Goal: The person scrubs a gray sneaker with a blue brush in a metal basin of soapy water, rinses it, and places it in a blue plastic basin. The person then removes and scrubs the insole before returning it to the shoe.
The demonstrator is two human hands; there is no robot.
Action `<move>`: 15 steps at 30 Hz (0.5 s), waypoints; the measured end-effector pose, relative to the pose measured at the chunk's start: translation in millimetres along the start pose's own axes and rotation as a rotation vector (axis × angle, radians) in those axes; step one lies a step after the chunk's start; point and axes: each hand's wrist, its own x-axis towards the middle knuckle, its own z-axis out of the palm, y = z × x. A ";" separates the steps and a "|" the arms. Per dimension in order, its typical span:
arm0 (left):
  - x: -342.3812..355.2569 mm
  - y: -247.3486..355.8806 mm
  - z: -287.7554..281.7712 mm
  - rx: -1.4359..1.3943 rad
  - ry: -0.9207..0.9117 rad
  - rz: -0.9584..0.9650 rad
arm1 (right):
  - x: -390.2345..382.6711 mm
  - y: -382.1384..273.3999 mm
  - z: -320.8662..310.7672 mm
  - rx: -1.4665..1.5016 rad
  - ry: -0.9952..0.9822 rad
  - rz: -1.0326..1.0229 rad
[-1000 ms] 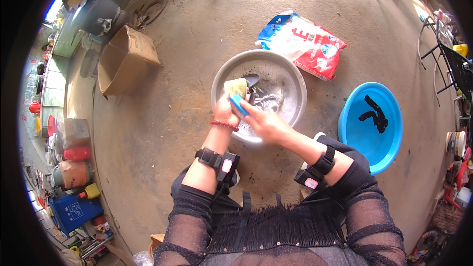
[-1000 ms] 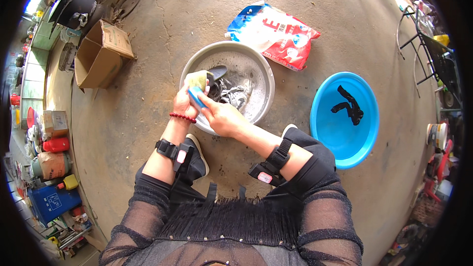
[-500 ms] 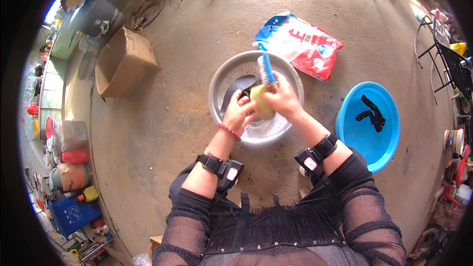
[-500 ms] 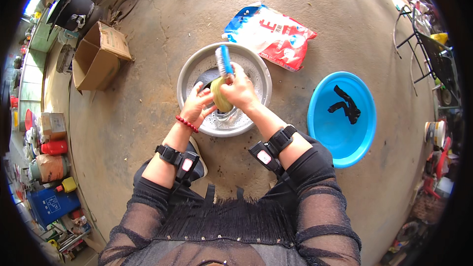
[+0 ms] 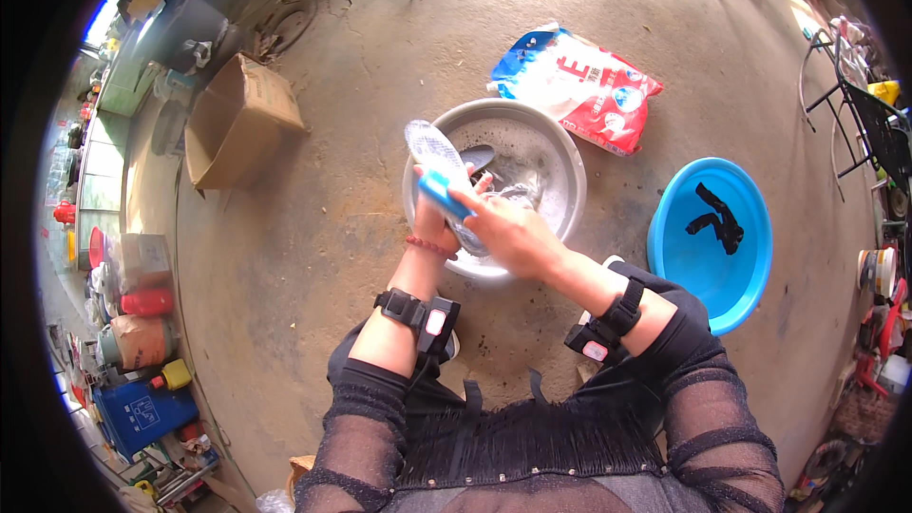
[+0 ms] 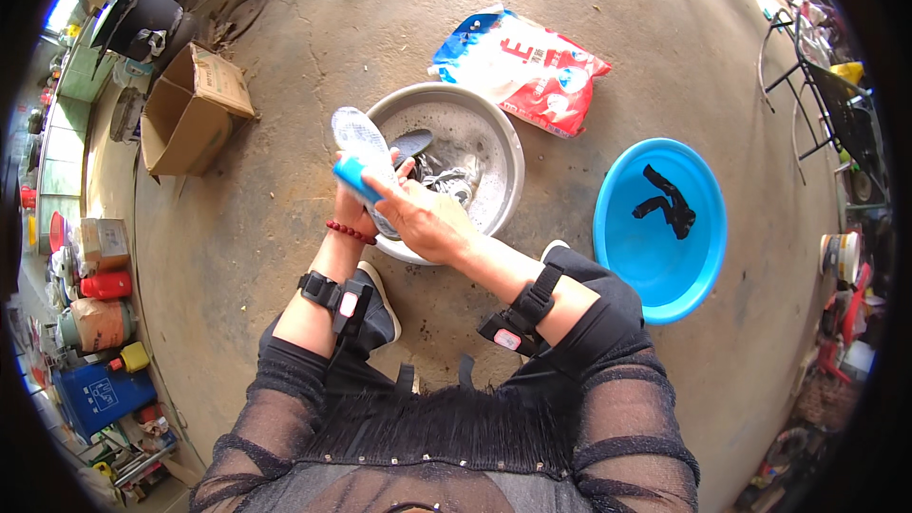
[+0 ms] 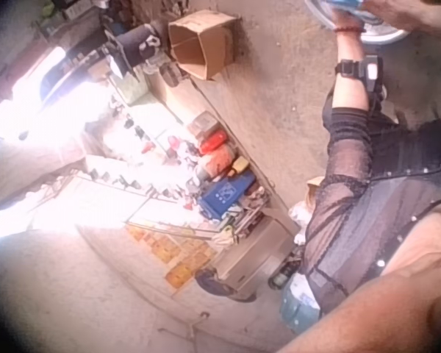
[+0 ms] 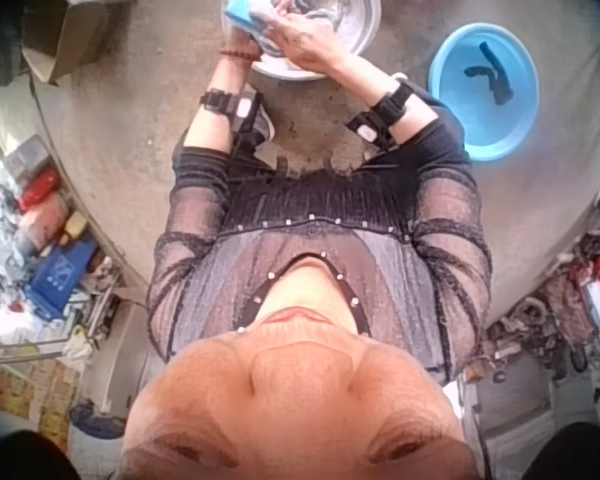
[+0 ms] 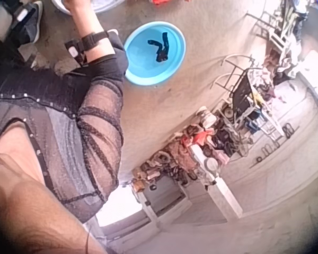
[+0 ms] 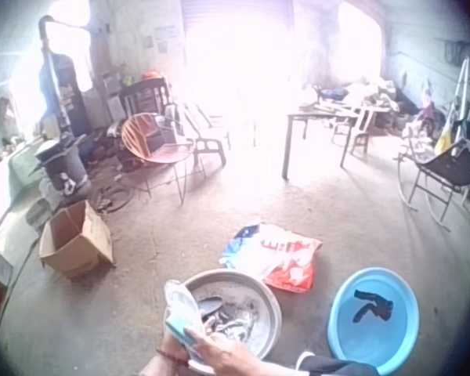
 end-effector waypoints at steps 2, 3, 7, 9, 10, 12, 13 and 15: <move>-2.3 -1.1 10.5 0.036 0.065 0.078 | 3.0 -0.1 -1.7 -0.182 -0.001 -0.047; -3.2 -6.5 15.0 0.059 0.039 0.073 | 5.6 1.8 -4.2 -0.199 0.105 -0.040; -3.5 -28.7 23.1 0.247 0.008 0.054 | 15.5 12.0 -5.0 -0.237 0.297 0.097; -3.2 -28.5 19.8 0.252 0.062 0.022 | 14.8 16.3 1.0 -0.180 0.251 0.181; -3.4 -23.6 16.4 0.274 0.123 0.009 | 12.4 17.3 5.5 -0.081 0.133 0.203; -3.7 -12.4 7.8 0.272 0.269 0.080 | 7.2 17.4 14.0 0.116 -0.078 0.240; -4.6 -6.4 2.4 0.258 0.195 0.039 | 7.5 17.8 16.2 0.126 -0.067 0.239; -1.3 -5.2 -10.0 0.204 0.206 -0.148 | 8.3 20.5 12.4 -0.001 -0.044 0.304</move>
